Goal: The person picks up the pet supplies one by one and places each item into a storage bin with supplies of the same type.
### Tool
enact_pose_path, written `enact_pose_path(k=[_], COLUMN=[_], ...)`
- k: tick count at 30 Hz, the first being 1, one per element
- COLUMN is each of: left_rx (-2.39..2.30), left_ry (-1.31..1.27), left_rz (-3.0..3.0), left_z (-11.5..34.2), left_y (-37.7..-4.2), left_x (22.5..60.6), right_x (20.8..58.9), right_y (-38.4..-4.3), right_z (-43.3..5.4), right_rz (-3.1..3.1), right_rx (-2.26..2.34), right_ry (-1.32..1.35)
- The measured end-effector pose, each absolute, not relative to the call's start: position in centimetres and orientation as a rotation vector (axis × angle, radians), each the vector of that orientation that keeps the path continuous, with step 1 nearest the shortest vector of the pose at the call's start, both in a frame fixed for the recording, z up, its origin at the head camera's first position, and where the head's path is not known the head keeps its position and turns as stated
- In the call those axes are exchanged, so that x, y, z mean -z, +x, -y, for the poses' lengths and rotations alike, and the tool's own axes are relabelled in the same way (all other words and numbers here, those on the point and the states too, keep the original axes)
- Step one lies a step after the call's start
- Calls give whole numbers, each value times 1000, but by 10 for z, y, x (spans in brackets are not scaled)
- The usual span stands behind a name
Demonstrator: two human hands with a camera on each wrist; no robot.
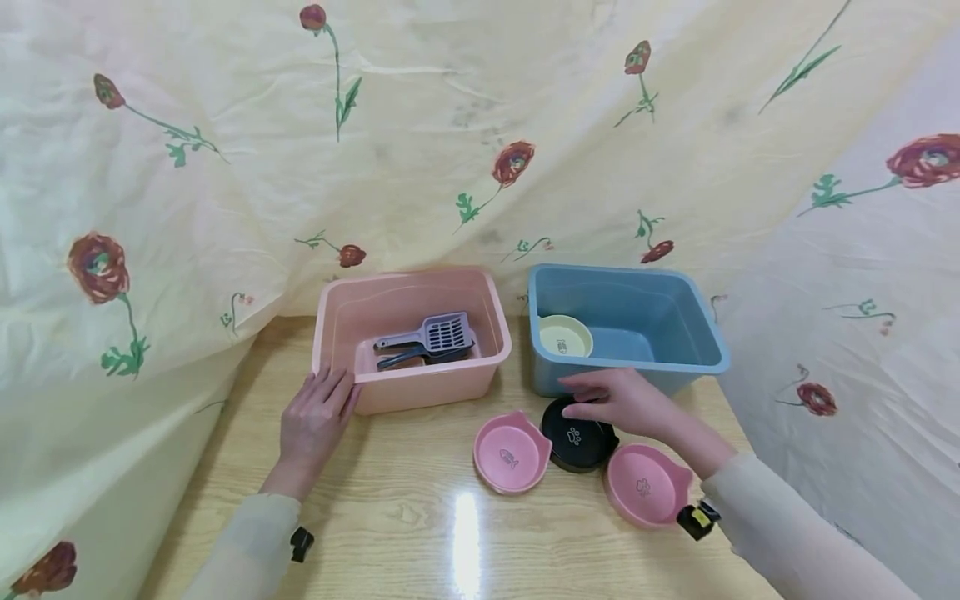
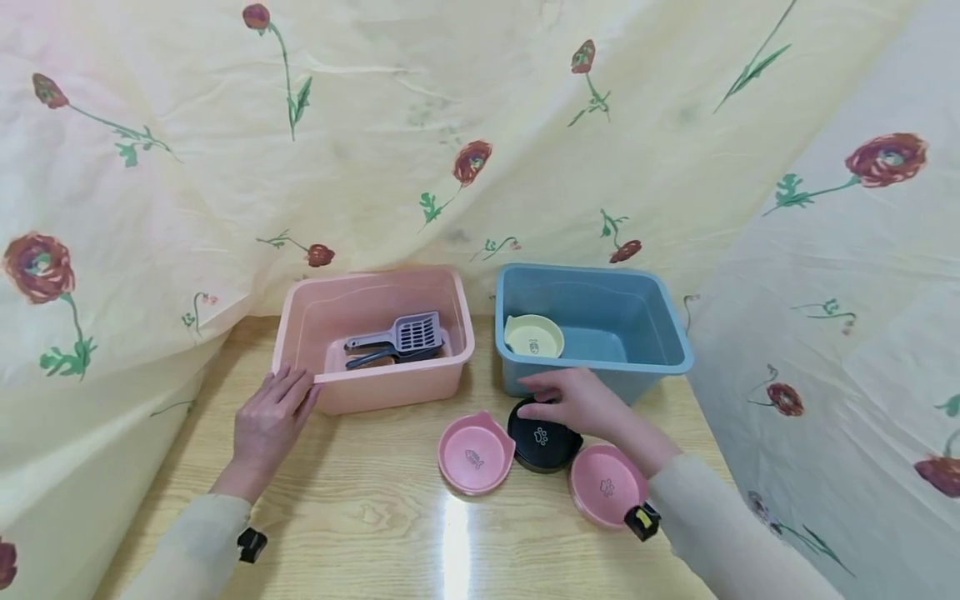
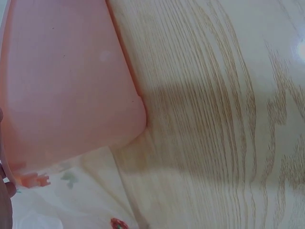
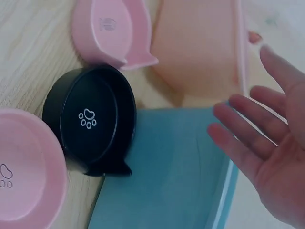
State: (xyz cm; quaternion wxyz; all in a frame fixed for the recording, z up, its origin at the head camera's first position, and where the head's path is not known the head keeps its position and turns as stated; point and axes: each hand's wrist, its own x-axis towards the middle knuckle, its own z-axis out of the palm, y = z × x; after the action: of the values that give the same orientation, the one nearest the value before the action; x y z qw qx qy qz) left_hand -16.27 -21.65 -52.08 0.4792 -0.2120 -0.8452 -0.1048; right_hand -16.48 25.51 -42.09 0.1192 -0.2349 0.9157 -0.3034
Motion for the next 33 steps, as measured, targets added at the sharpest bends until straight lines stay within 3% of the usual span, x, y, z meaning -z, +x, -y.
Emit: enact_pose_path(k=[9,33], left_rx=[248,278], left_ry=[-520,-490], left_rz=[2055,2107], left_z=[217,217], left_y=[-164,-161], left_x=[524,522], right_x=[448,497], right_y=[-200,-237], right_z=[-225,-175], right_rz=[-2384,-2183], right_rx=[803,705], right_ry=[-793,-499])
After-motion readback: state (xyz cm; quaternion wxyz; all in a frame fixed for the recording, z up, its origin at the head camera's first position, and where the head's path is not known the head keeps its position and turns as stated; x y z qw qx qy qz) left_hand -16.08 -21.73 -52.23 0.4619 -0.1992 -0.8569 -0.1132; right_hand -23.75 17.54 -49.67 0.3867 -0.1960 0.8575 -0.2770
